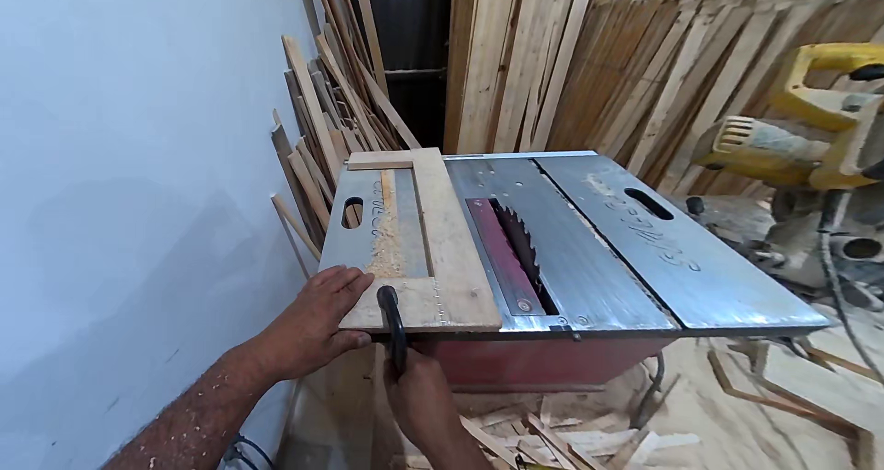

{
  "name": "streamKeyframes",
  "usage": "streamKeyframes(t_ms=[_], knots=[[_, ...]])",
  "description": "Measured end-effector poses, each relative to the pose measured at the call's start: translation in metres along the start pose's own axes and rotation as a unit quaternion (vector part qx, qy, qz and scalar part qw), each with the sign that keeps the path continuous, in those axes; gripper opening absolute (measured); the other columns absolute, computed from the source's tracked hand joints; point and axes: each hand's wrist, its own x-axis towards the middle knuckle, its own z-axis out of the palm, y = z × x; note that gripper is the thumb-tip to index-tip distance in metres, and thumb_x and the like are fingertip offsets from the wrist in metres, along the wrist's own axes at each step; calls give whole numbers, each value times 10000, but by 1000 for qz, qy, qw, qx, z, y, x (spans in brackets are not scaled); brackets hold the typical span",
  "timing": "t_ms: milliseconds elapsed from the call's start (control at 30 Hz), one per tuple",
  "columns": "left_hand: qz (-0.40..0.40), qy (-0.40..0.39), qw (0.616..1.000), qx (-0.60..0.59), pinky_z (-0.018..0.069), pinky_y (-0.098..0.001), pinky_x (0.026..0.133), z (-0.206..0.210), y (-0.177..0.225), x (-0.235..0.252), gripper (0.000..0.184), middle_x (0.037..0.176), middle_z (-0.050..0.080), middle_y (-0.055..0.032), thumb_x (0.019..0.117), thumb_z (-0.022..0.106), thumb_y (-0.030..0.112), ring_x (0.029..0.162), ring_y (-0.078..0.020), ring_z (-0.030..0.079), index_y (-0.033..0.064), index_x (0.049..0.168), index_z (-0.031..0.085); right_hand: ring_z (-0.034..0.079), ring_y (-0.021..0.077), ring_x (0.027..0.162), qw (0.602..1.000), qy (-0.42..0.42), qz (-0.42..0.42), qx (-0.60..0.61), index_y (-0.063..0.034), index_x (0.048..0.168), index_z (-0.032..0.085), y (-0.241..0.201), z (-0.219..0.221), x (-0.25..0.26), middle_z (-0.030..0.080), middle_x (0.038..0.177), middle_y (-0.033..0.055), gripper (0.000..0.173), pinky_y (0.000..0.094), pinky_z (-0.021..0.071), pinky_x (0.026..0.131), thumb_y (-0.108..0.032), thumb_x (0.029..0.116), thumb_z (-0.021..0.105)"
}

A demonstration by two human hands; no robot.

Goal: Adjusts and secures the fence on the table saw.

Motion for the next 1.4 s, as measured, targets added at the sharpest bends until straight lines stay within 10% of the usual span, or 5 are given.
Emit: streamKeyframes(t_ms=[567,700,833,933,1400], knots=[[24,22,999,6,236,-470,1257,1,0,0,769,1548,476,-49,949,630,551,1503,-222,336,160,1574,411,711,290,981,996,-86,37,10,-24,1223,659,-19,-4,-2,721,1042,145,440,483,579,866,-331,913,718],[5,9,1000,2,262,-481,1244,-1,3,1,775,1564,458,-61,941,665,526,1505,-253,331,161,1575,408,707,346,1054,979,-187,-37,-68,-57,1485,462,-17,-51,-18,703,1157,183,638,550,576,905,-232,927,718],[21,31,999,1,270,-492,1243,0,2,-1,757,1543,482,-51,932,683,505,1489,-253,359,164,1560,431,732,168,808,967,-6,-232,-108,-164,1204,734,-6,-107,-17,755,928,10,280,440,625,735,-329,991,655],[29,60,998,-4,284,-515,1230,6,2,-3,738,1530,496,-53,924,693,489,1477,-271,374,166,1544,457,680,194,1113,919,-23,-364,-148,-198,1334,656,-8,-127,22,670,1297,29,475,450,593,911,-402,917,756],[21,76,996,-43,281,-550,1222,14,-4,-1,734,1538,486,-33,904,726,460,1496,-287,335,197,1538,468,691,235,1145,858,-7,-472,-200,-112,1298,660,-2,-91,57,652,1364,108,698,434,604,887,-685,903,609]])
